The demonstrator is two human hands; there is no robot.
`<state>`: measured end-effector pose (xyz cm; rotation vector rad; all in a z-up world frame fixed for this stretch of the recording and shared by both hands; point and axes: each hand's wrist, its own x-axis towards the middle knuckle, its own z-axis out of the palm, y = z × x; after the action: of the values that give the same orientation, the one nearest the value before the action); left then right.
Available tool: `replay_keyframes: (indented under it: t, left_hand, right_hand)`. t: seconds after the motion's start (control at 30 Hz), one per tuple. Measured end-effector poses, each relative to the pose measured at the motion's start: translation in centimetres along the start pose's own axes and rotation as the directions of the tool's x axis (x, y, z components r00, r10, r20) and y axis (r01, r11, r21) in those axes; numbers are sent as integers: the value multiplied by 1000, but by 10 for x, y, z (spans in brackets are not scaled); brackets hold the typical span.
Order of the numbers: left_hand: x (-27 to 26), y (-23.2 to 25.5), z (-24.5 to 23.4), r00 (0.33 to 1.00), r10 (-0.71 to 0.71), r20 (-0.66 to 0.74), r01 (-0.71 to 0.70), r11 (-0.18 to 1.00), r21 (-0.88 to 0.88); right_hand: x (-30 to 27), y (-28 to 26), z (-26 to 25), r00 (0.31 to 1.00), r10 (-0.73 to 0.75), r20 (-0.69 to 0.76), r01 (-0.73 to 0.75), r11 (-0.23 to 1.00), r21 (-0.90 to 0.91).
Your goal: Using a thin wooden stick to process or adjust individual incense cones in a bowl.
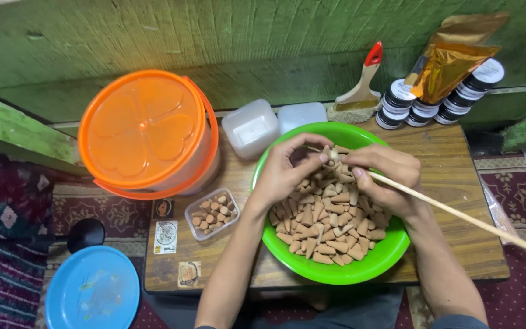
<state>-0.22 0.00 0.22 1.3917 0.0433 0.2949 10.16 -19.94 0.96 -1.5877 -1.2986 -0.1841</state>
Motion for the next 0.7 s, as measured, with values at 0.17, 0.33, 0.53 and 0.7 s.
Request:
replay_keyframes:
  t: [0.17,0.33,0.53,0.7]
  left_hand:
    - [4,8,-4,999,-51,-9,51,999,-13]
    - [2,10,-6,995,-95,29,95,995,16]
    - [0,-4,-6,997,-76,13,75,996,55]
    - [-5,6,1,998,-59,-11,60,992,108]
  right_hand:
    - [3,-7,0,999,33,0,-32,999,-35]
    - [7,-10,2,998,52,-43,-53,998,-34]
    - [1,0,1,998,55,-15,-54,997,50]
    - [3,-4,1,998,64,21,-66,988,142]
